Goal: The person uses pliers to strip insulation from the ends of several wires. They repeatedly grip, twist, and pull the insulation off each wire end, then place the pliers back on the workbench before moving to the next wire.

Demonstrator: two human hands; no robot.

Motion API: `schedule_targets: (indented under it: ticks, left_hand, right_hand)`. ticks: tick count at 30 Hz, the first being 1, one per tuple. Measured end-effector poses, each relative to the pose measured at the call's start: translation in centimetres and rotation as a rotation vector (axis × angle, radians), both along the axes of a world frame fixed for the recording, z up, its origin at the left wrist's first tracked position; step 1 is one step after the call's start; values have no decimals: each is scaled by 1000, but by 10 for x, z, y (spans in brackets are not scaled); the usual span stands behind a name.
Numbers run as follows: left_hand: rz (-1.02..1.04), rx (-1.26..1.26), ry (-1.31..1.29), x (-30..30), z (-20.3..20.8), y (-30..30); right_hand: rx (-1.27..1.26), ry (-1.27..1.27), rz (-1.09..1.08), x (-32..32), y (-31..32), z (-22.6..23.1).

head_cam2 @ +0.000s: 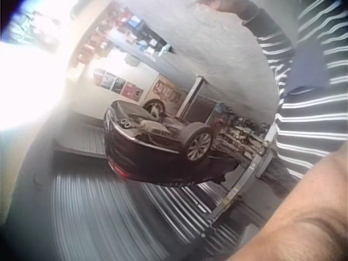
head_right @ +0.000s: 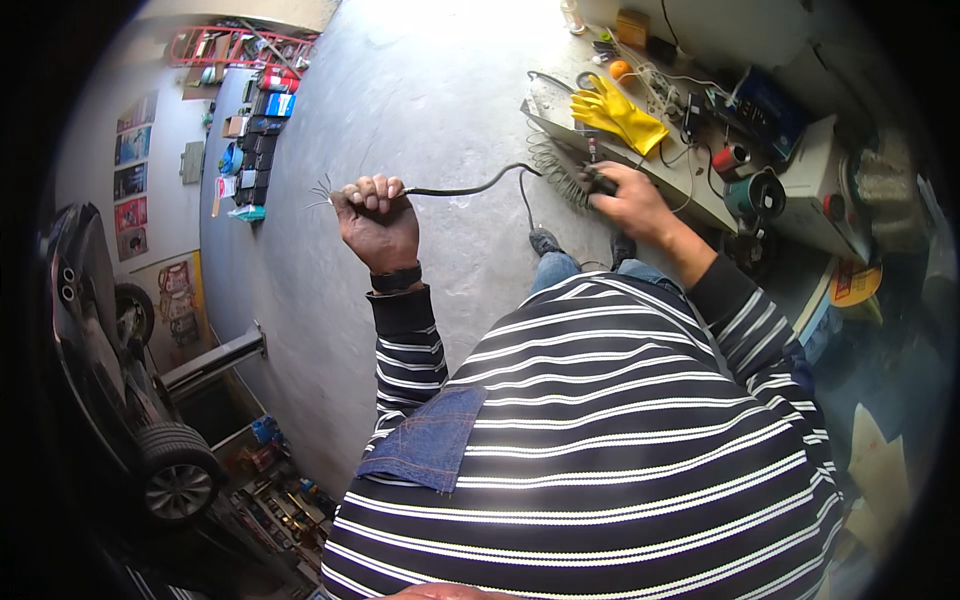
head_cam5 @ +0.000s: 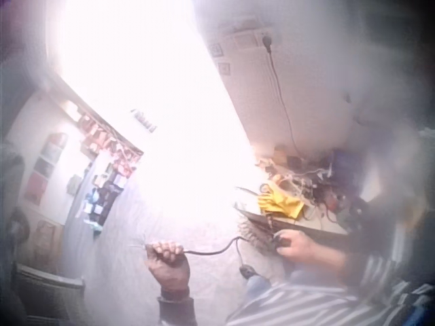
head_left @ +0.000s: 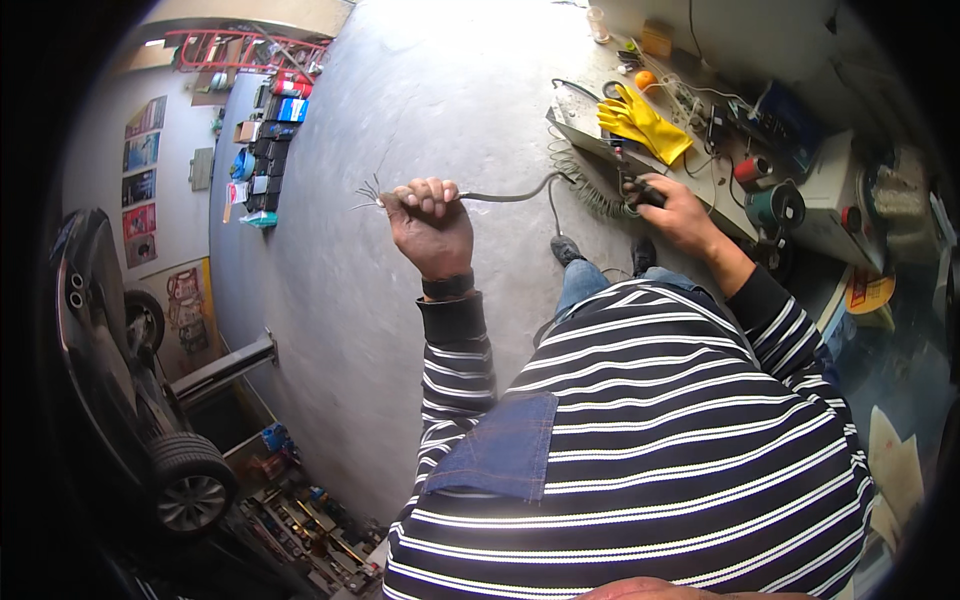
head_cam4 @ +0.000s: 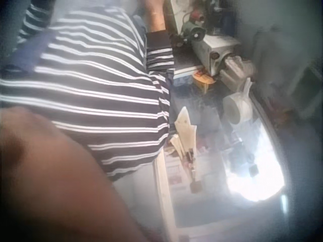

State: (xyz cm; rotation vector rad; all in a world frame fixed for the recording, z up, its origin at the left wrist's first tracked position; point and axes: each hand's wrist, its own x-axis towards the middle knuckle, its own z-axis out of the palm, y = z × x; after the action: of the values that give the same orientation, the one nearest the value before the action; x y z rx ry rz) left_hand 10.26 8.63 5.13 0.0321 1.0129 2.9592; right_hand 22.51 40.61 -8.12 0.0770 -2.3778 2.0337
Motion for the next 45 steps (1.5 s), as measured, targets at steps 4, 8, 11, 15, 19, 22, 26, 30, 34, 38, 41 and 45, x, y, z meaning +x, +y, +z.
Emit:
schedule_targets:
  ticks: [4, 8, 11, 15, 19, 22, 26, 30, 34, 38, 41, 45]
  left_hand:
    - [-3, -283, -99, 1, 5, -7]
    - [-157, -708, -113, 3, 16, -23]
    - [-163, -819, -119, 0, 24, -32]
    - [-70, -776, -133, -14, 33, -46]
    - [-56, -707, -159, -34, 37, -66]
    - [-100, -538, -193, -53, 34, -80]
    - [-295, -201, -252, -83, 22, -96]
    - [-649, 215, -324, -117, 10, -99]
    - [-709, 131, -170, -128, 8, -85]
    - [-594, -369, 90, -109, 10, -69]
    - [-541, -660, 218, -98, 8, -63]
    - [-469, -713, 236, -106, 0, -64]
  right_hand:
    - [97, 67, 82, -49, -62, 66]
    - [108, 147, 56, -80, -106, 99]
    - [92, 107, 65, -98, -129, 104]
    - [14, -38, 170, -115, -161, 99]
    - [-264, -37, 181, -131, -191, 95]
    - [-395, -5, 164, -144, -206, 96]
    - [-507, 21, 178, -155, -216, 104]
    - [-661, 0, 144, -156, -231, 108]
    - [-706, -7, 40, -156, -235, 107]
    - [-774, -60, -90, -155, -233, 102]
    - [-806, -79, -112, -160, -235, 97]
    - [-757, -112, -91, -164, -239, 92]
